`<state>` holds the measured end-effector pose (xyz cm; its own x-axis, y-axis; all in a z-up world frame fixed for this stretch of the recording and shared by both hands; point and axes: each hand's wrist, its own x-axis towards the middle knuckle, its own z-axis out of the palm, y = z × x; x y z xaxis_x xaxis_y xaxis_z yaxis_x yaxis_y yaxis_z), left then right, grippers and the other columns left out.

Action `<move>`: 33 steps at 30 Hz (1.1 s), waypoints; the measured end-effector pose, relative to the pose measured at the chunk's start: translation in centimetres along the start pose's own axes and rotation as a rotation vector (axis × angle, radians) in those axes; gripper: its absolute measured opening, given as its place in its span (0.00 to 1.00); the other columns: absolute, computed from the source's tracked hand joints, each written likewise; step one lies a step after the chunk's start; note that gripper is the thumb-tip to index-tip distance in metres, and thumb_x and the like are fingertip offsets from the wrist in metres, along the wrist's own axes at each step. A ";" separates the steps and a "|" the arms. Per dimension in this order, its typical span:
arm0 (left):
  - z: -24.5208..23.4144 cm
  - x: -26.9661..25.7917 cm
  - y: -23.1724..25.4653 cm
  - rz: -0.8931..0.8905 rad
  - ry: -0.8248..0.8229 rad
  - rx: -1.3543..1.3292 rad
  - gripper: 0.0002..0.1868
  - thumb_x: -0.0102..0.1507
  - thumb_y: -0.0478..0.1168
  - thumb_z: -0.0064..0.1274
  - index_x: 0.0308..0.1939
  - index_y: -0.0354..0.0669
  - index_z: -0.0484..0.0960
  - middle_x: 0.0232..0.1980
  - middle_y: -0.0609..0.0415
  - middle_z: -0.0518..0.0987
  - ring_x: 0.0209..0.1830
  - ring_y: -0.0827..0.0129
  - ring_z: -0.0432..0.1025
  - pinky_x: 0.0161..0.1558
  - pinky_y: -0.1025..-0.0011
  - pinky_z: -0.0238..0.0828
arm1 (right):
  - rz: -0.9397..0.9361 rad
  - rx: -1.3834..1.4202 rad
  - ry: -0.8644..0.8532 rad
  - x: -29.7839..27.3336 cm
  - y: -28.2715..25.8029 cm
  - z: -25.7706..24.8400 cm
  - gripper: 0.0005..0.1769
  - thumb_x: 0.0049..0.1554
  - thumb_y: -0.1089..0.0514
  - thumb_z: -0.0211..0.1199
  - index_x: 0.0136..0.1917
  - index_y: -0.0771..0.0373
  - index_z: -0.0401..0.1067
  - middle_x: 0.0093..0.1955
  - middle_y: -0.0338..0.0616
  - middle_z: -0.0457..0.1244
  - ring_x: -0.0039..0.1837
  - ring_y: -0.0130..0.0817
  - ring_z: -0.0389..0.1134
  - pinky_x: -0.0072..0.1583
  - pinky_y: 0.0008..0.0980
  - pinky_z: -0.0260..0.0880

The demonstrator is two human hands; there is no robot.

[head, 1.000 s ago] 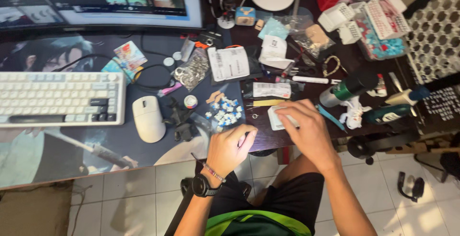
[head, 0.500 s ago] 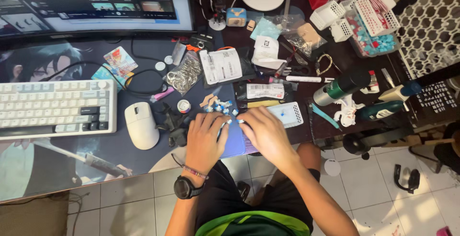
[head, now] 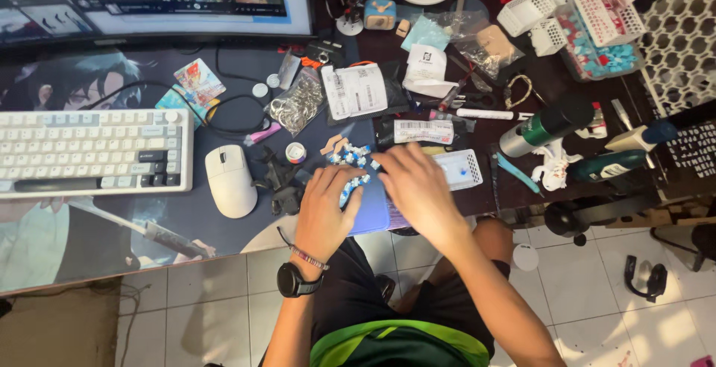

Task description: The person organizes small blue and white plastic components on a cluttered desk. They move items aside, open a plastic bag, and place the parts into a white plastic basket.

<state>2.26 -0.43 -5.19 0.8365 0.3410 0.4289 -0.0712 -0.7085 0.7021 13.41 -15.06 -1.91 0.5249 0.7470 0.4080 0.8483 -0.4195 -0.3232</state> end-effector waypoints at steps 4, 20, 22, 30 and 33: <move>0.1 0.2 0.3 0.019 0.022 -0.018 0.11 0.60 0.35 0.57 0.46 0.41 0.82 0.49 0.51 0.79 0.49 0.53 0.72 0.53 0.60 0.68 | 0.036 -0.023 -0.049 0.8 -0.3 0.9 0.12 0.52 0.62 0.67 0.51 0.63 0.74 0.47 0.46 0.65 0.56 0.49 0.65 0.55 0.44 0.66; 0.2 -0.2 0.1 -0.029 -0.007 -0.067 0.11 0.62 0.34 0.55 0.49 0.41 0.82 0.50 0.51 0.80 0.53 0.53 0.73 0.55 0.61 0.68 | -0.059 0.082 -0.013 -0.6 -0.2 -1.8 0.16 0.52 0.61 0.67 0.55 0.65 0.74 0.52 0.47 0.65 0.56 0.48 0.64 0.57 0.46 0.67; 0.2 -0.2 0.2 -0.060 0.017 -0.088 0.11 0.62 0.34 0.55 0.49 0.39 0.81 0.50 0.49 0.79 0.52 0.51 0.73 0.55 0.60 0.69 | -0.016 0.076 -0.153 0.1 -0.4 -0.3 0.15 0.51 0.59 0.68 0.52 0.63 0.74 0.46 0.48 0.65 0.53 0.50 0.64 0.53 0.48 0.65; 0.2 -0.3 0.3 -0.064 0.019 -0.099 0.11 0.61 0.34 0.56 0.47 0.40 0.81 0.48 0.47 0.80 0.51 0.49 0.74 0.54 0.60 0.70 | 0.033 0.121 -0.006 -0.9 0.0 0.2 0.09 0.54 0.60 0.66 0.49 0.62 0.74 0.45 0.44 0.68 0.52 0.47 0.67 0.56 0.44 0.67; 0.1 -0.2 0.3 -0.058 0.014 -0.097 0.12 0.61 0.33 0.56 0.48 0.40 0.81 0.48 0.48 0.80 0.51 0.49 0.74 0.53 0.60 0.70 | 0.158 0.105 0.086 -2.3 0.3 -2.0 0.08 0.54 0.59 0.67 0.49 0.61 0.76 0.47 0.45 0.69 0.53 0.45 0.69 0.55 0.41 0.68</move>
<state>2.12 -0.76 -5.10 0.8332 0.3885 0.3935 -0.0757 -0.6247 0.7772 12.57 -17.95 -1.27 0.6584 0.6278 0.4151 0.7455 -0.4684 -0.4741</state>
